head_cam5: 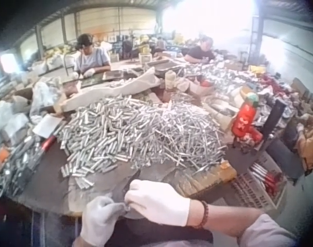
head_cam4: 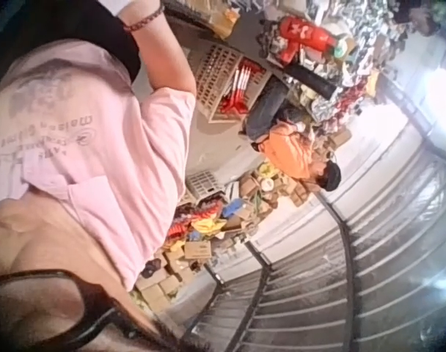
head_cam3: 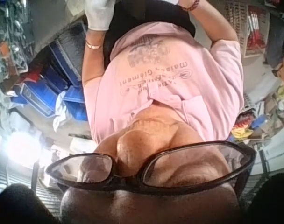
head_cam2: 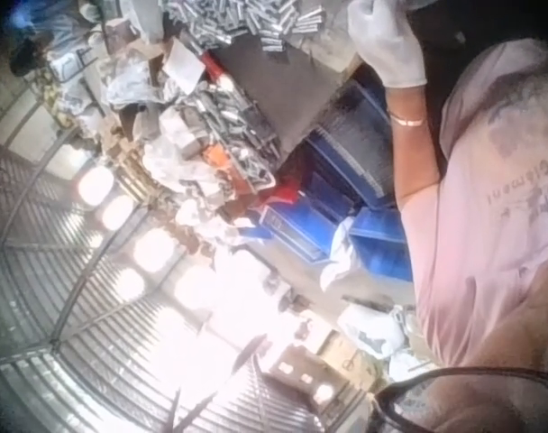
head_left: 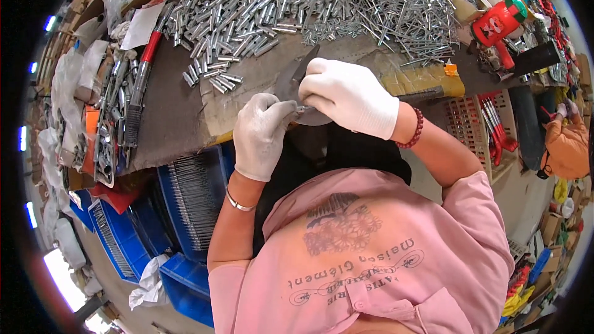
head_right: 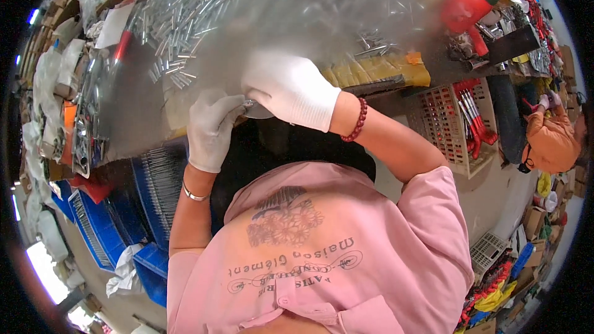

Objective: Assemble metal components by hammering pins into circular plates at a workbench.

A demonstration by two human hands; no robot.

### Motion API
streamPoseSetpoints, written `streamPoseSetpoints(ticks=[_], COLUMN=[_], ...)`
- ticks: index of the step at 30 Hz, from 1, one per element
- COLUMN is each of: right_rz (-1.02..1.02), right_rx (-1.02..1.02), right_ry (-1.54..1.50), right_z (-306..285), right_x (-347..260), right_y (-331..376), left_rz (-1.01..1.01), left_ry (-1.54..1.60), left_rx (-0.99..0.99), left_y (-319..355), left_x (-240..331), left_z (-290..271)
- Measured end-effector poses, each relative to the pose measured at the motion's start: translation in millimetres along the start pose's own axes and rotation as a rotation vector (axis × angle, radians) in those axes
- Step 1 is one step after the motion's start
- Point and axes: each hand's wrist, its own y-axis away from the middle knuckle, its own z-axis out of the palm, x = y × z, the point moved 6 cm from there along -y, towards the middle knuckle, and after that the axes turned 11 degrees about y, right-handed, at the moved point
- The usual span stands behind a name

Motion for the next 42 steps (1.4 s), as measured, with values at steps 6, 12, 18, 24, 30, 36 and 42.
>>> streamPoseSetpoints(ticks=[6, 12, 18, 24, 30, 36, 42], right_rz=[-0.015, -0.135, 0.103, 0.259, 0.232, 0.176, 0.130], right_rx=[-0.048, -0.030, 0.047, 0.027, 0.214, 0.192, 0.171], right_ry=[0.054, 0.307, 0.422, 0.428, 0.138, 0.228, 0.280], right_z=[12, 12, -17, -13, -46, -41, -36], right_x=[-7, -25, 3, 30, -1, -15, -17], right_y=[0, -3, 17, 45, 56, 67, 63], left_rz=[0.025, 0.051, 0.010, -0.026, -0.012, -0.021, -0.005], left_ry=[-0.020, -0.029, 0.005, 0.003, -0.041, 0.020, 0.002], left_rx=[0.003, -0.018, 0.007, 0.001, 0.016, -0.005, -0.002], left_y=[1, -2, 1, -4, -6, -8, -9], left_x=[1, 1, 1, 2, 4, 3, 4], left_z=[0, 0, 2, 3, 3, 4, 4])
